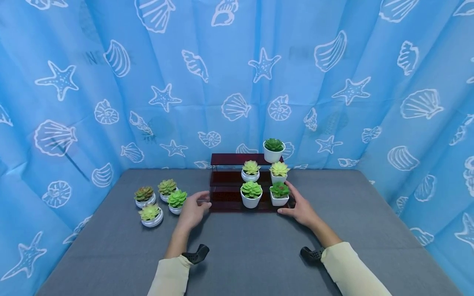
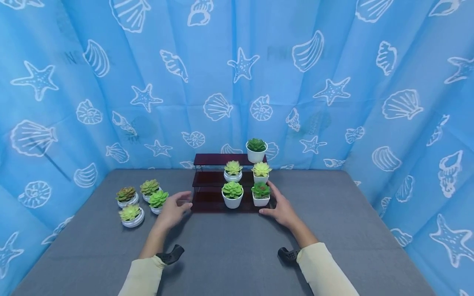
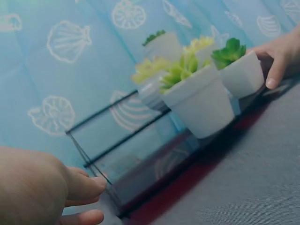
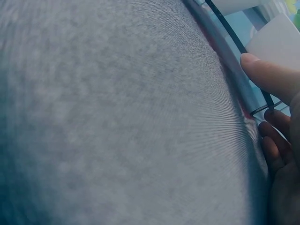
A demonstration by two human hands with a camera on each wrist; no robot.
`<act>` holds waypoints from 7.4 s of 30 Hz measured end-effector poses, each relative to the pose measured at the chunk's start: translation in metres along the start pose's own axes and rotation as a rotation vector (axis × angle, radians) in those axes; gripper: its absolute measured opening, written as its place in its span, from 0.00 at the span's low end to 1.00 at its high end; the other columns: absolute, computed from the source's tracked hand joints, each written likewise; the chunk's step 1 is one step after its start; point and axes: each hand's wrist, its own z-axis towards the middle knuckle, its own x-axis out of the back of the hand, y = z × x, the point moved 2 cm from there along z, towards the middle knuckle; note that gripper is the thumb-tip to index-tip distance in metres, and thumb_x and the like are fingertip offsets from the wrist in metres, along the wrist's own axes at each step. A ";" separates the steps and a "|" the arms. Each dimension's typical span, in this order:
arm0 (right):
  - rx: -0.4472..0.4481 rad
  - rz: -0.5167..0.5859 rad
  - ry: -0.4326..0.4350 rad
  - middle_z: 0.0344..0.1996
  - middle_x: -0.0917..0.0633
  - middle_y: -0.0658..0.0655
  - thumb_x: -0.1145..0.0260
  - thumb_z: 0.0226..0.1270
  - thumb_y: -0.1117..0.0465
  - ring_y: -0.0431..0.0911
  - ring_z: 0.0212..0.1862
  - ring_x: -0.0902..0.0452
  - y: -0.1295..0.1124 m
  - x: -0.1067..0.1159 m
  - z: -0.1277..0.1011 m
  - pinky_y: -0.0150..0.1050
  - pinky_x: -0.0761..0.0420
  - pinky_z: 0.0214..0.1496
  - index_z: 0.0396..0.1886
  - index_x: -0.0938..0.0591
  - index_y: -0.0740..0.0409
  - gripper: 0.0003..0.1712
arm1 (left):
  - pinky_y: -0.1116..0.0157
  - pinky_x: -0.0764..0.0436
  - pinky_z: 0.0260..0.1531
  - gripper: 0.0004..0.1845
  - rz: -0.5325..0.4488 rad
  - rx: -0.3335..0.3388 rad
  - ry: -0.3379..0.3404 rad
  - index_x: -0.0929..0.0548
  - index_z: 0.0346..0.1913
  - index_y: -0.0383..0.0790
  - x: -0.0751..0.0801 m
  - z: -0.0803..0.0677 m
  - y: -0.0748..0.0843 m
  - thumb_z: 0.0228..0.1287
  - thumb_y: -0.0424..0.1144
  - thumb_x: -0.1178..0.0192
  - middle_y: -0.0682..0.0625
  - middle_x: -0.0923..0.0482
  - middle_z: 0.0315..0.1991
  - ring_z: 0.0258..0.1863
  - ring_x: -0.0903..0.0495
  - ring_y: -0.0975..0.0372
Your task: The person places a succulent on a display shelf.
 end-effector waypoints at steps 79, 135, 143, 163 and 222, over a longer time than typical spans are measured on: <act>0.011 0.119 -0.022 0.72 0.42 0.70 0.24 0.56 0.62 0.67 0.69 0.44 0.005 -0.001 0.003 0.65 0.39 0.64 0.78 0.51 0.53 0.57 | 0.44 0.37 0.51 0.32 0.341 -0.248 0.601 0.23 0.57 0.33 0.114 -0.069 -0.073 0.45 0.30 0.23 0.35 0.30 0.58 0.56 0.34 0.41; -0.029 0.121 -0.025 0.72 0.42 0.69 0.25 0.56 0.63 0.66 0.70 0.44 0.004 -0.001 0.002 0.63 0.39 0.64 0.78 0.51 0.50 0.58 | 0.60 0.25 0.37 0.52 0.329 0.284 0.047 0.30 0.64 0.30 0.127 -0.077 -0.070 0.43 0.64 0.26 0.40 0.22 0.46 0.41 0.24 0.55; -0.017 0.116 -0.023 0.73 0.43 0.69 0.24 0.56 0.62 0.67 0.69 0.44 0.003 -0.001 0.002 0.64 0.39 0.64 0.78 0.51 0.51 0.58 | 0.62 0.25 0.34 0.49 0.343 0.213 0.028 0.28 0.63 0.29 0.114 -0.074 -0.048 0.44 0.60 0.25 0.45 0.21 0.41 0.38 0.24 0.58; -0.030 0.109 -0.021 0.72 0.41 0.69 0.25 0.56 0.63 0.66 0.69 0.42 0.003 0.000 0.001 0.64 0.39 0.64 0.78 0.51 0.49 0.58 | 0.59 0.20 0.47 0.42 0.117 0.156 0.051 0.26 0.64 0.34 0.056 -0.065 -0.035 0.46 0.49 0.23 0.39 0.22 0.52 0.52 0.22 0.51; -0.033 0.112 -0.021 0.73 0.43 0.68 0.25 0.57 0.62 0.67 0.69 0.44 0.004 0.000 0.004 0.63 0.37 0.64 0.78 0.52 0.51 0.58 | 0.46 0.30 0.57 0.42 0.066 0.072 0.090 0.27 0.66 0.38 -0.023 -0.007 -0.003 0.50 0.53 0.26 0.39 0.25 0.60 0.61 0.29 0.47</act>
